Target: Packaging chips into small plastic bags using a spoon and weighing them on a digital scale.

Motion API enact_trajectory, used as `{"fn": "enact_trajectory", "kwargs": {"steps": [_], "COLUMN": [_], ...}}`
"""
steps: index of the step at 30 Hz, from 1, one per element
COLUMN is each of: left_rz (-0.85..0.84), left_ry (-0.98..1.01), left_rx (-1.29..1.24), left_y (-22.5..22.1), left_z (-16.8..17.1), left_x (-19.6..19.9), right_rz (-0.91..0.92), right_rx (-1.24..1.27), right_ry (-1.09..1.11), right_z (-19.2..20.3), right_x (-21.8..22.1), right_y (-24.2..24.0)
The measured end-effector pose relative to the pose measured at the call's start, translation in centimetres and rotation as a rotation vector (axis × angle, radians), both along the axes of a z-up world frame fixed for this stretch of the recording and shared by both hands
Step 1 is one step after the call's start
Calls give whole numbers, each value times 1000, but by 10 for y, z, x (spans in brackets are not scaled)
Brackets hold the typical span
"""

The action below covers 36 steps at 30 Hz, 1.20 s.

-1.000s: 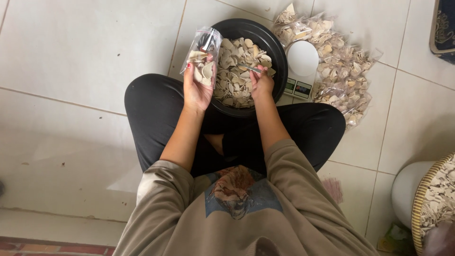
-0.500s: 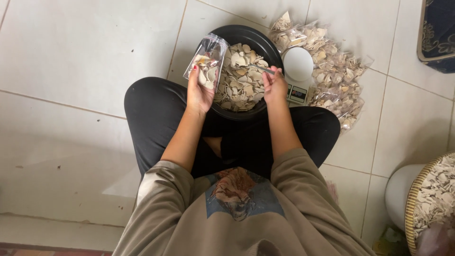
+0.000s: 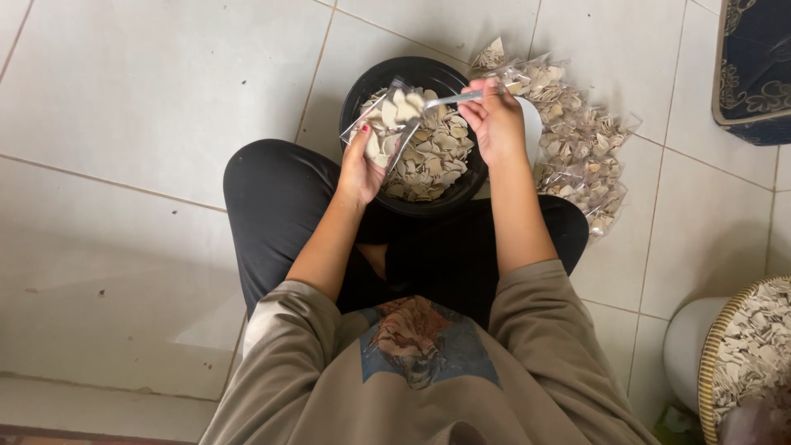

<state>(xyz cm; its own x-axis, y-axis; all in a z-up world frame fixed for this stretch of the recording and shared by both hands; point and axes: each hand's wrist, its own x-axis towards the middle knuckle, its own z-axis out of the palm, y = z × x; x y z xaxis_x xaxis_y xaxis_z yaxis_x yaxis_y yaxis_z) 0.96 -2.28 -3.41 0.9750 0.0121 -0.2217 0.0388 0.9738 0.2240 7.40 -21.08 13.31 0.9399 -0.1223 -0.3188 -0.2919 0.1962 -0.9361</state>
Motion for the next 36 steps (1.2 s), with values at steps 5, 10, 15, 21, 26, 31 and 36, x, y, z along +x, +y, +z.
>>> {"fn": "enact_trajectory", "kwargs": {"steps": [5,10,15,21,26,31,36], "left_rz": [-70,-125,-176,-124,-153,-170,-253], "left_ry": [-86,-145,-213,-447,-328,-302,40], "left_rx": [-2,29,22,-207,-165,-106,-73], "left_y": [1,0,-3,4,1,-1,-6], "left_z": [10,15,9,31,26,24,-4], "left_x": [-5,-9,-11,-18,-18,-14,-4], "right_rz": [265,513,610,304,189,559,999], "right_rx": [-334,-465,-909,-656,-379,-966,-1046], "right_ry": [17,-330,-670,-1247,-1208,-906,-750], "right_z": [40,58,85,109,108,75,79], "right_x": [0,-5,-27,-50,-54,-45,-61], "right_y": [4,-8,4,13,17,6,8]}}
